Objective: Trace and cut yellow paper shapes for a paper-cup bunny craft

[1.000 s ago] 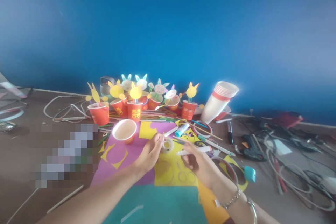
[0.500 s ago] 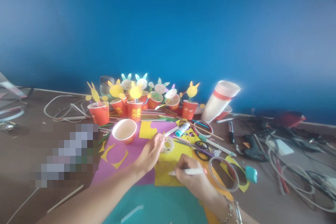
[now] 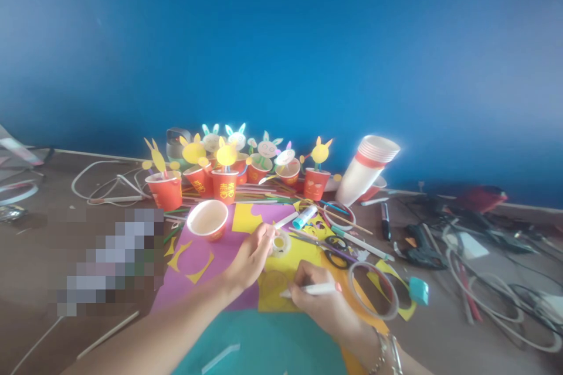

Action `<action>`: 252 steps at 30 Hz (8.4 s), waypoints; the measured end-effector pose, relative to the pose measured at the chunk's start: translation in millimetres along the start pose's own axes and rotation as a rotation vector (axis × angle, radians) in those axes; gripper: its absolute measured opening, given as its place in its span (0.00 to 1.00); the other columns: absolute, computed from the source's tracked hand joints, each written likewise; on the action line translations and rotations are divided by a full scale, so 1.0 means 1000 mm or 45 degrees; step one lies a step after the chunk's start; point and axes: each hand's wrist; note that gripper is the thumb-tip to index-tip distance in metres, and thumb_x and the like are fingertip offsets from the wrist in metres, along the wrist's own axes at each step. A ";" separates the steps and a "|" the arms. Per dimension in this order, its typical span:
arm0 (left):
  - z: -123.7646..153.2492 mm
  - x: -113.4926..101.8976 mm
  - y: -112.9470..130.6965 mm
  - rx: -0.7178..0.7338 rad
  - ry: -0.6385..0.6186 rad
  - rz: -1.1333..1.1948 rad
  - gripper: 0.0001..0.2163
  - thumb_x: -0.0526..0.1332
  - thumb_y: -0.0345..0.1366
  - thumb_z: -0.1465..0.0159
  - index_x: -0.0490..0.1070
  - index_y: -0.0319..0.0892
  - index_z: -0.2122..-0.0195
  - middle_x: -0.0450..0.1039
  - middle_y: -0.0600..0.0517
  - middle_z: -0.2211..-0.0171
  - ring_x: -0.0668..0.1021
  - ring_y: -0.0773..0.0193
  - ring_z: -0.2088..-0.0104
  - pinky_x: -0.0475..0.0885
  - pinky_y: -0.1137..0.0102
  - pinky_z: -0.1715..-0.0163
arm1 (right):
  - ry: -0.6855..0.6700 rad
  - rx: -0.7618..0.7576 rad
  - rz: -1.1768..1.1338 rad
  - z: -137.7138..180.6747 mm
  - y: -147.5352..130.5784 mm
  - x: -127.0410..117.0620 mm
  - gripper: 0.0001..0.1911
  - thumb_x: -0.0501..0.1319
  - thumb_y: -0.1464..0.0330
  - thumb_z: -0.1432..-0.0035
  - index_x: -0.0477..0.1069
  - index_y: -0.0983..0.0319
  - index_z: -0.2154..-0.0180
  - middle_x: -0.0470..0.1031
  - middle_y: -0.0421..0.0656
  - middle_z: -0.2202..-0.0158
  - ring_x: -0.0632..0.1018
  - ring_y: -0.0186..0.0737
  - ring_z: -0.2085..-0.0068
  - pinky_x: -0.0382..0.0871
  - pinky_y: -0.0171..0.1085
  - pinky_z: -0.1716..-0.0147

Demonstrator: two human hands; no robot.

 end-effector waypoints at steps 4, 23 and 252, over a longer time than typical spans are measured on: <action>0.000 0.000 0.001 0.005 -0.004 0.006 0.15 0.43 0.48 0.33 0.57 0.44 0.68 0.53 0.59 0.77 0.62 0.69 0.76 0.58 0.75 0.78 | 0.003 0.004 0.025 0.000 -0.001 0.000 0.10 0.58 0.70 0.51 0.57 0.60 0.79 0.59 0.33 0.82 0.61 0.29 0.80 0.54 0.29 0.83; 0.000 0.000 -0.001 0.026 0.013 0.003 0.15 0.43 0.48 0.33 0.58 0.44 0.69 0.52 0.59 0.78 0.61 0.69 0.77 0.58 0.74 0.78 | 0.038 0.018 -0.071 -0.001 0.003 0.002 0.10 0.60 0.70 0.53 0.59 0.60 0.80 0.61 0.33 0.83 0.65 0.29 0.80 0.59 0.28 0.82; 0.000 0.000 0.002 -0.029 0.002 0.026 0.17 0.44 0.50 0.34 0.64 0.43 0.59 0.53 0.59 0.78 0.62 0.68 0.77 0.62 0.76 0.81 | 0.023 0.042 -0.182 -0.001 -0.010 0.000 0.14 0.58 0.63 0.49 0.56 0.60 0.79 0.61 0.34 0.84 0.61 0.29 0.82 0.53 0.29 0.84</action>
Point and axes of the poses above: each hand's wrist, its own z-axis away from the middle knuckle, its own x-axis out of the palm, y = z × x
